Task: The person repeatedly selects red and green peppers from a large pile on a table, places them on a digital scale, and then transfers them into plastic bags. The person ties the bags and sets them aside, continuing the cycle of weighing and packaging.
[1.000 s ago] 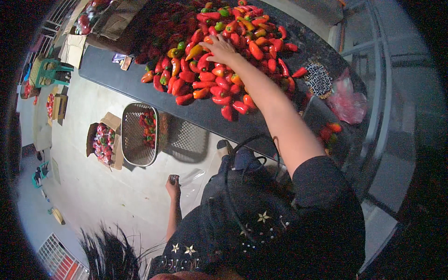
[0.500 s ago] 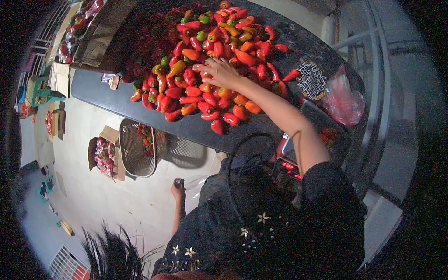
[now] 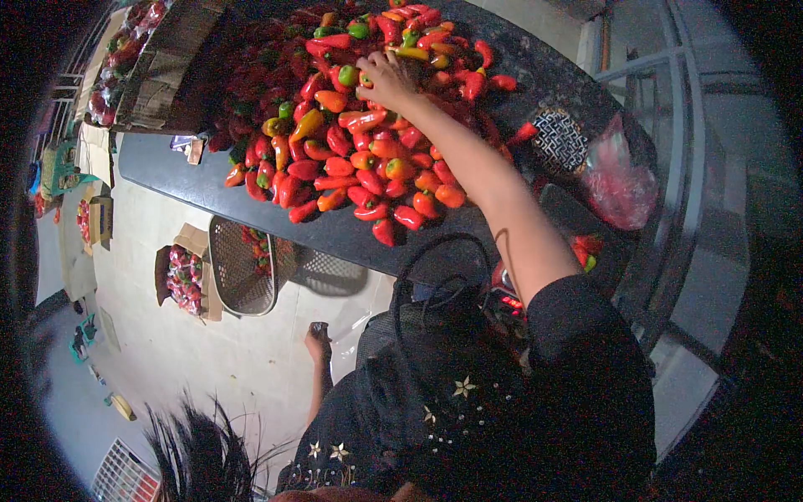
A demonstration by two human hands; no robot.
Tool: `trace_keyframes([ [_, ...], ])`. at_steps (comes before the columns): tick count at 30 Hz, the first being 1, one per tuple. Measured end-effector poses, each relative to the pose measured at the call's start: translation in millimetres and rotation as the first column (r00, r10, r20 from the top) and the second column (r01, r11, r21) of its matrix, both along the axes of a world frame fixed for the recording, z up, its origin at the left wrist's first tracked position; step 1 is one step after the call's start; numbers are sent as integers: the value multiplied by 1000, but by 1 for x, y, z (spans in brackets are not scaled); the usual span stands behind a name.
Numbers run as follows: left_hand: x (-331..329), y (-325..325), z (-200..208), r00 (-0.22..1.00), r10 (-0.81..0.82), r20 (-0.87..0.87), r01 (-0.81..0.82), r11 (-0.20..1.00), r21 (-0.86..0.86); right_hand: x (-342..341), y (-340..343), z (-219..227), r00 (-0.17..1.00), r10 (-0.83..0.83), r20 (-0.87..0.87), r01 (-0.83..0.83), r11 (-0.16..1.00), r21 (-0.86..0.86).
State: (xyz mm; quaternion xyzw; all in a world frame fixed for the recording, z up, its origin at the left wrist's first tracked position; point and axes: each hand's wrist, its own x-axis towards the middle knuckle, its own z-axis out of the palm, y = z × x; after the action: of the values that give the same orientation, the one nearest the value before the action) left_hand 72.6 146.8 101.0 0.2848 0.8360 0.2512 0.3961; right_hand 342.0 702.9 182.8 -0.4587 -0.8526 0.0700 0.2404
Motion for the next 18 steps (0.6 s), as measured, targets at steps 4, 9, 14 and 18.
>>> trace_keyframes([
  [4, 3, -4, 1, 997, 27, 73, -27, 1000, -10, 4, -6, 7, 999, 19, -37, -21, 997, -71],
  [9, 8, -4, 1, 1000, 16, 25, -16, 1000, 15, -26, -39, 33, 995, 92, 35, -96, 985, 140],
  [14, 1, -2, -3, 1000, -20, 10, 20, 1000, 15, -65, -57, -3, 872, 84, 482, -102, 995, 11],
  [18, 2, -14, -12, 1000, 24, 19, -25, 999, 28, -84, -63, -13, 878, -46, 476, 67, 997, -29],
])
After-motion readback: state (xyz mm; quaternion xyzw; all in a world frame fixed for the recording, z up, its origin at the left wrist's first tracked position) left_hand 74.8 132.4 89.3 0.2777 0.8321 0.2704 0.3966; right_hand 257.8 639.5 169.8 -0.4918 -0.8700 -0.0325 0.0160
